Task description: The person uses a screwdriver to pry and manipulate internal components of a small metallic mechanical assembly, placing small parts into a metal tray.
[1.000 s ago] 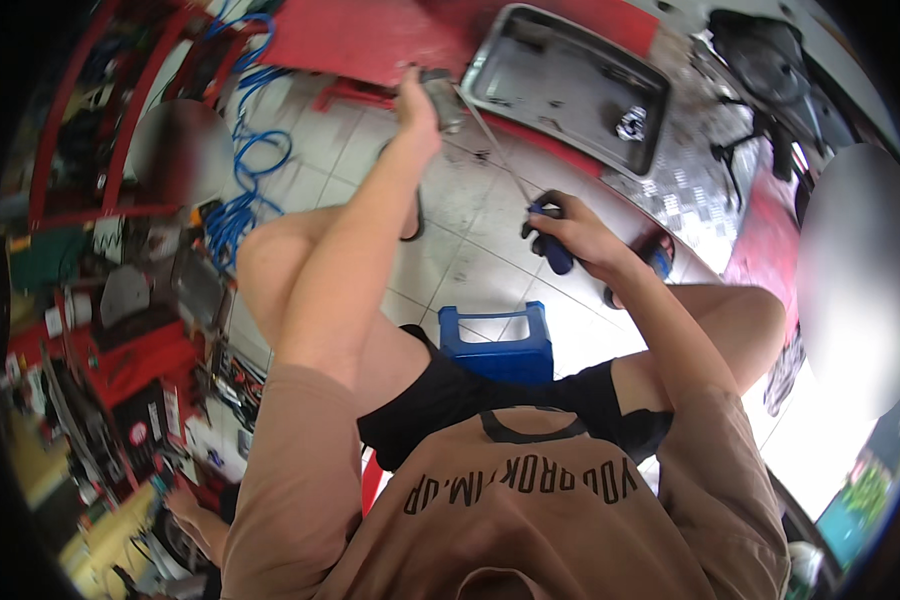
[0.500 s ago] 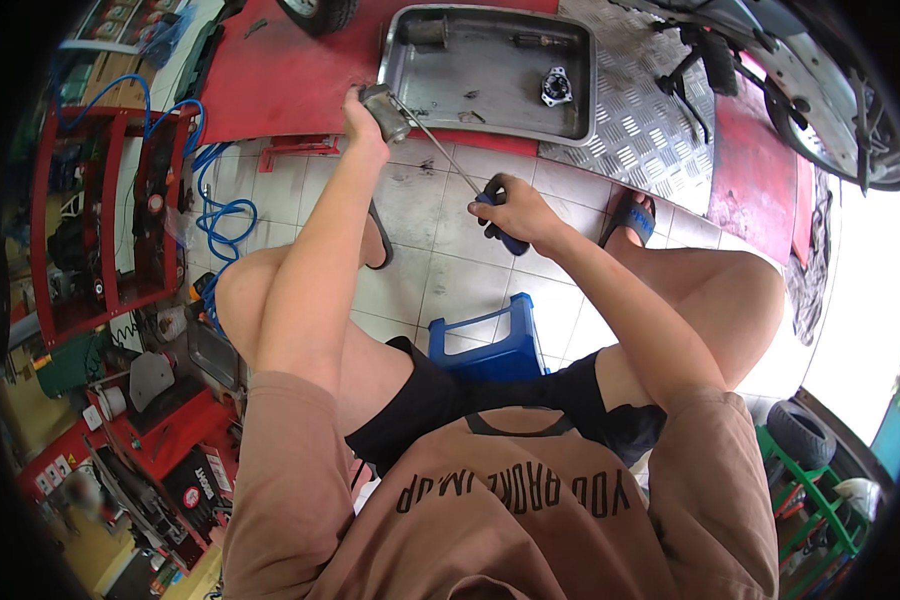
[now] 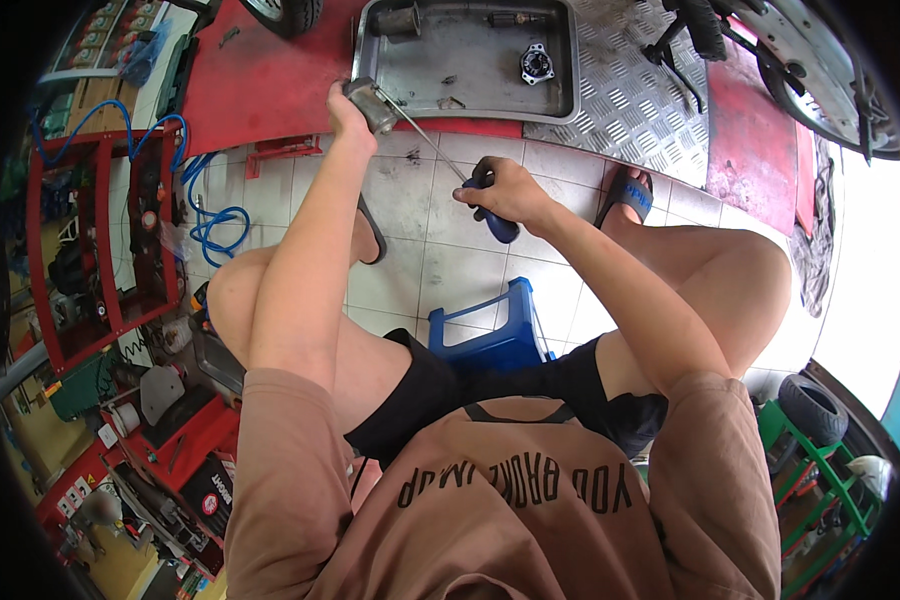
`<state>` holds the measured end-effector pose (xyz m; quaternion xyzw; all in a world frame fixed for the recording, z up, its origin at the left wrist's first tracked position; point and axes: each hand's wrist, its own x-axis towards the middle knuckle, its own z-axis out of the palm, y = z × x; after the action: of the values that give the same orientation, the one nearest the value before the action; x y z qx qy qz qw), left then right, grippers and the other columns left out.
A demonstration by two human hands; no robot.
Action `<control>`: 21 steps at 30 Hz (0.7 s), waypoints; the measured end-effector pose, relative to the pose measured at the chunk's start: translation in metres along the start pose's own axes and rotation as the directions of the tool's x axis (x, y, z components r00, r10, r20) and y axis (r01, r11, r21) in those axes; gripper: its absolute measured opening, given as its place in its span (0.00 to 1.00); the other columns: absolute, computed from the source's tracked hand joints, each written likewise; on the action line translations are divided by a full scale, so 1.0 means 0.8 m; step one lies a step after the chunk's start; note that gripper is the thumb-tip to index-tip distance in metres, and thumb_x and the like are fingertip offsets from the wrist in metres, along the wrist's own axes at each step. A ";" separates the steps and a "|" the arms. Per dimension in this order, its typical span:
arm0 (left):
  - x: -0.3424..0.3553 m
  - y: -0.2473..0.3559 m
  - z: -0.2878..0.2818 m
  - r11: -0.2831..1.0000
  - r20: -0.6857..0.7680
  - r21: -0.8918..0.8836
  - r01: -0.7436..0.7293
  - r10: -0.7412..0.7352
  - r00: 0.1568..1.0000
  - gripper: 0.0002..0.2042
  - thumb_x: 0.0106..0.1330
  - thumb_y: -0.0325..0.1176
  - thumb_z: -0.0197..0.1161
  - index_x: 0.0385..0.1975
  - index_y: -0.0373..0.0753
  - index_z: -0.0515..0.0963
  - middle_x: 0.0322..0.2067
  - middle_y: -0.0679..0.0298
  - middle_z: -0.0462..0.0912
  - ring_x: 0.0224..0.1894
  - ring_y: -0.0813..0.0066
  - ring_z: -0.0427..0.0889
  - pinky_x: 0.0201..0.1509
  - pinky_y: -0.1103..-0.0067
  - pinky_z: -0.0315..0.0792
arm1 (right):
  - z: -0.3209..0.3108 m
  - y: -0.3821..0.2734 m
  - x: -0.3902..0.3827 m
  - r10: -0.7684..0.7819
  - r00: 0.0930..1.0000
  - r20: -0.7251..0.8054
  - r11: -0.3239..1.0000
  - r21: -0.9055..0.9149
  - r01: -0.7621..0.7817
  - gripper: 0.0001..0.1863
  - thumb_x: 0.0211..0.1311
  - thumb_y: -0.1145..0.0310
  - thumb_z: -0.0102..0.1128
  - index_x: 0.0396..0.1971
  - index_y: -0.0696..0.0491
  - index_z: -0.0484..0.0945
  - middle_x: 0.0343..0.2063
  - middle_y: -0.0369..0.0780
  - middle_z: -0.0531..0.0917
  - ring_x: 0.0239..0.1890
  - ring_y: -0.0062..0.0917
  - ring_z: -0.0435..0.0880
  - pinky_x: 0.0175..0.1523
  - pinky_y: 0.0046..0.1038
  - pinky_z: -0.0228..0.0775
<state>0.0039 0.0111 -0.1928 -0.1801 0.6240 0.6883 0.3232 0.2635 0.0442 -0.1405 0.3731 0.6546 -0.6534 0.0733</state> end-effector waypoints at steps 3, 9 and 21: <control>-0.003 0.001 0.002 0.996 -0.008 0.083 -0.021 0.021 1.000 0.23 0.61 0.53 0.50 0.42 0.38 0.76 0.39 0.62 0.79 0.38 0.68 0.79 0.41 0.71 0.74 | 0.000 -0.007 -0.001 0.063 0.997 -0.040 0.998 0.001 -0.063 0.17 0.61 0.62 0.56 0.35 0.64 0.77 0.27 0.44 0.81 0.25 0.23 0.79 0.33 0.25 0.71; 0.004 0.002 -0.005 0.999 -0.054 0.041 -0.020 0.022 0.998 0.26 0.58 0.54 0.54 0.43 0.35 0.76 0.42 0.59 0.79 0.41 0.67 0.79 0.43 0.71 0.74 | -0.003 0.008 0.016 0.069 0.989 0.130 0.988 0.132 -0.087 0.17 0.61 0.62 0.56 0.39 0.63 0.76 0.27 0.45 0.82 0.26 0.24 0.80 0.33 0.26 0.71; -0.008 0.004 -0.009 0.999 -0.104 0.025 -0.034 0.037 0.994 0.29 0.54 0.54 0.60 0.43 0.31 0.77 0.41 0.55 0.80 0.39 0.65 0.81 0.41 0.71 0.75 | -0.006 -0.014 0.008 0.171 0.972 0.159 0.958 0.205 -0.202 0.16 0.59 0.65 0.59 0.35 0.65 0.74 0.28 0.44 0.83 0.23 0.23 0.78 0.30 0.25 0.72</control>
<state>0.0054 0.0026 -0.1871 -0.2008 0.6511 0.6762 0.2800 0.2541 0.0527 -0.1345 0.3922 0.5333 -0.7366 0.1386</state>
